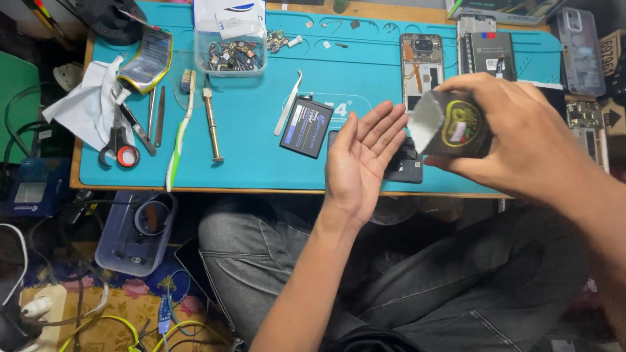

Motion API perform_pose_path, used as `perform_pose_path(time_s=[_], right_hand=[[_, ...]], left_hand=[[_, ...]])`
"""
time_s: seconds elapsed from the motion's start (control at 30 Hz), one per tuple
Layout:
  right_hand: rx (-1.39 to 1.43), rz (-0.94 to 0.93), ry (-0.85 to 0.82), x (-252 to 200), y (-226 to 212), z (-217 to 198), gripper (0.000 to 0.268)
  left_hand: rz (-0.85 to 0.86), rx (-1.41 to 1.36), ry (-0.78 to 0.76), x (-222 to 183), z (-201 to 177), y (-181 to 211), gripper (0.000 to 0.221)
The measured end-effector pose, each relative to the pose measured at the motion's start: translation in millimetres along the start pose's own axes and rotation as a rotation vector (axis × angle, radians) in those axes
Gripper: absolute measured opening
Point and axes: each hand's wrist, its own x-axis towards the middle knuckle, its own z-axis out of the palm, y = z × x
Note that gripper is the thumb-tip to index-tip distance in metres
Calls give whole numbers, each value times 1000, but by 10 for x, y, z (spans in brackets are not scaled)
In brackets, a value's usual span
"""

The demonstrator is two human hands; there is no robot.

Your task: Repairing a mobile phone by assembling the screen, motherboard, and battery onto the frame at a technician's workbench.

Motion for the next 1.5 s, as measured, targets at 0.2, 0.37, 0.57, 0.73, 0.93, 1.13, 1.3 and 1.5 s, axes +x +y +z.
perform_pose_path(time_s=[0.2,0.37,0.57,0.73,0.93,1.13,1.3,1.5], right_hand=[[124,137,218,-538,178,117,95],[138,173,250,-730,353,222,94],[172,80,269,-758,473,244,87],[366,-42,312,-700,453,205,80],[542,-184,393,-726,427,261,84],[610,-188,405,-735,445,289,80],[162,-119,324,-644,404,240,78],[-176,-138,64,-236,271,-11,86]], left_hand=[[264,787,-55,-56,107,-116,62],[464,1308,-132,-68,134,-201,58],[584,1364,-318,37,29,-277,51],[560,1241,-310,-45,130,-238,50],[560,1123,-267,-203,272,-299,43],[524,1150,-289,-394,477,-357,39],[629,1166,-100,-346,563,-513,20],[146,454,118,31,180,-372,43]])
